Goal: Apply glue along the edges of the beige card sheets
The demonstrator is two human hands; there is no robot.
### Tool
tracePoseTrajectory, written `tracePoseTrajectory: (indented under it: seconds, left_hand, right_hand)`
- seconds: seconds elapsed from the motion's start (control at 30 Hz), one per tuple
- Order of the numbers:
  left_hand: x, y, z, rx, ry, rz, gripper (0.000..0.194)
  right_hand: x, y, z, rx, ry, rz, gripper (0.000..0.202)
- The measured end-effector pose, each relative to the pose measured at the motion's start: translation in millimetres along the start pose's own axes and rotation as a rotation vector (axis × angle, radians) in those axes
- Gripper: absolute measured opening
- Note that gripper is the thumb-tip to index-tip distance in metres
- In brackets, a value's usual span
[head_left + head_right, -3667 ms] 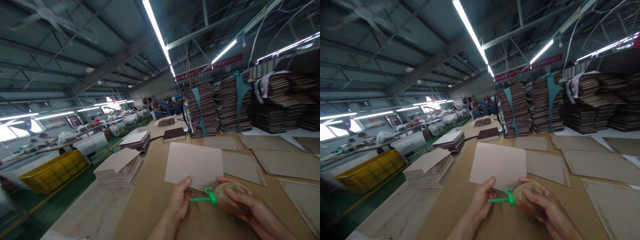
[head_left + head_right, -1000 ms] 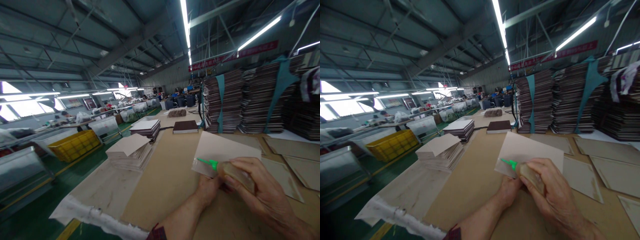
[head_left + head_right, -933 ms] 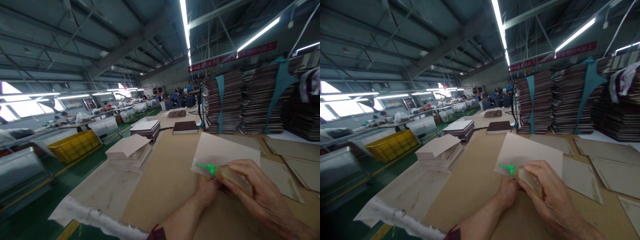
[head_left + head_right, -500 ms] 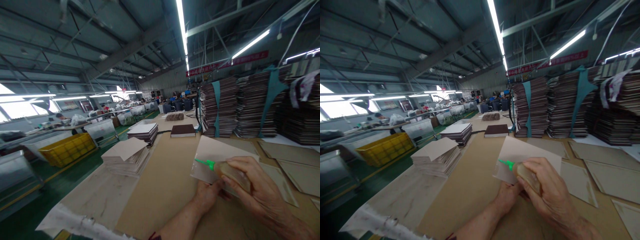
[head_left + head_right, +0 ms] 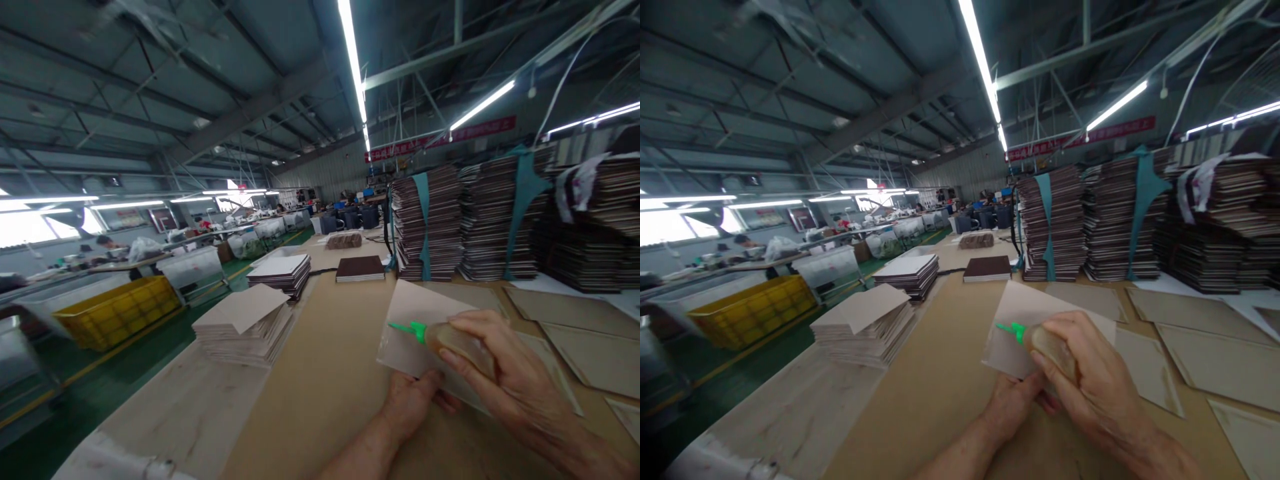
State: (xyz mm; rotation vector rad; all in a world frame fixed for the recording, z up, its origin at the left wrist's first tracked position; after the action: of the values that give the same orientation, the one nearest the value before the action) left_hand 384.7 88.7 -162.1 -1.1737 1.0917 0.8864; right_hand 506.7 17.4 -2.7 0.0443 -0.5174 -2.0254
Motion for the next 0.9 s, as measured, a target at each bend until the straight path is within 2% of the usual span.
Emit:
tracePoseTrajectory:
  seconds: [0.1,0.27,0.4,0.6,0.73,0.9]
  left_hand:
    - [-7,0.7,-1,-0.011,-0.045,-0.044,0.077]
    - [-6,0.0,-1,-0.014,-0.006,-0.027,0.078]
    - [-5,-0.4,0,-0.015,-0.012,0.012,0.071]
    - [0,-2.4,-1,-0.014,0.030,0.072,0.067]
    - [1,-5.6,-3,0.032,0.029,0.115,0.064]
    - [7,-7.7,-3,0.085,0.027,0.128,0.064]
  right_hand:
    - [3,-6,4,0.100,-0.002,0.081,0.013]
    - [2,2,7,-0.004,0.012,-0.009,0.012]
    - [-2,0,5,0.015,0.002,0.010,0.014]
    - [-14,21,14,-0.115,-0.043,-0.119,0.021]
    - [-17,32,24,-0.202,0.006,-0.221,0.025]
    - [-12,27,24,-0.161,0.040,-0.194,0.020]
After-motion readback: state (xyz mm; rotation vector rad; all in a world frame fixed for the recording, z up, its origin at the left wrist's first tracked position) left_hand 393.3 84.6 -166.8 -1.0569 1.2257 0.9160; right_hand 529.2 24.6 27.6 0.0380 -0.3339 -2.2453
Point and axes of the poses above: each hand's wrist, its own z-axis towards the middle knuckle, its own y-axis out of the back of the hand, x = y × z, the point moved 8 cm from there along z, towards the middle knuckle
